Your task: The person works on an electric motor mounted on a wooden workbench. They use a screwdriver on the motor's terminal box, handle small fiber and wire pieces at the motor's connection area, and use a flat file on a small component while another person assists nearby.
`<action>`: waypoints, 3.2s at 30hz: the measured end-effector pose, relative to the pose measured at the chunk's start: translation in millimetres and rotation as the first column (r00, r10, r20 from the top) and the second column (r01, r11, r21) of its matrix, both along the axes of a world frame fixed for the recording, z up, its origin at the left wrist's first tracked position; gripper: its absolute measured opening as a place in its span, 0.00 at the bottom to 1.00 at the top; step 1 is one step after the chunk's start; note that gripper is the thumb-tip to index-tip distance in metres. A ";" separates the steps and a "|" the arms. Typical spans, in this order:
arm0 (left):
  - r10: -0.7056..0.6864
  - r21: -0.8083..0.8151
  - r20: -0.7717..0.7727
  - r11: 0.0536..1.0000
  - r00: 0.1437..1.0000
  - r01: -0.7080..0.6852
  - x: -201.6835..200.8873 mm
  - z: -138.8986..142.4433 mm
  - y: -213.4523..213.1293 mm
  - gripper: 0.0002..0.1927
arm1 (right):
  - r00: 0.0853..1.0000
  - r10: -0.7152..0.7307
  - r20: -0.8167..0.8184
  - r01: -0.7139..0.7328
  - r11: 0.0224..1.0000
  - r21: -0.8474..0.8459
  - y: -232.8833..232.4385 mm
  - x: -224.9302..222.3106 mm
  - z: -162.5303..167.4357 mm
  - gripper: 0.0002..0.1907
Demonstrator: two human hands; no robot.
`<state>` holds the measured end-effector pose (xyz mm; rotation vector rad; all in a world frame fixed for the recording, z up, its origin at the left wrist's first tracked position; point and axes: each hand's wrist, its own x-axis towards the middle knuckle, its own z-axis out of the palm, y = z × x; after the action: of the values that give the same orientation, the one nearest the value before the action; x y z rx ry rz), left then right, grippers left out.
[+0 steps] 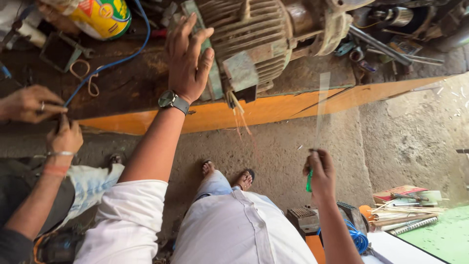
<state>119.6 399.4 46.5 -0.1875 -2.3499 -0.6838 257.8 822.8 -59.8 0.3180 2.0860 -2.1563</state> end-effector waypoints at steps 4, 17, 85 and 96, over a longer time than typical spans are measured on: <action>-0.155 0.120 0.050 0.982 0.987 0.148 20.9 11.0 -11.6 0.24 | 0.983 -0.044 -0.176 0.008 0.979 -0.204 5.0 11.1 5.7 0.09; -0.296 0.034 0.150 0.955 0.943 0.294 115.6 -49.3 -79.3 0.12 | 0.907 0.364 -0.212 -0.210 0.828 0.520 -169.7 112.9 0.9 0.14; -0.315 0.117 0.557 0.946 0.769 0.303 116.2 -112.2 -202.0 0.21 | 0.910 -0.169 0.378 0.411 0.256 -0.875 -553.5 51.2 -60.7 0.12; -0.912 0.628 0.392 0.359 -0.117 -0.690 159.1 -154.6 -307.8 0.30 | 0.935 -0.079 0.346 0.346 0.428 -0.835 -551.6 26.0 -58.1 0.13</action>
<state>278.7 91.6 -108.1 1.0913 -2.1825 -3.4977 283.8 271.2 -117.9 0.6924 0.5445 -2.7971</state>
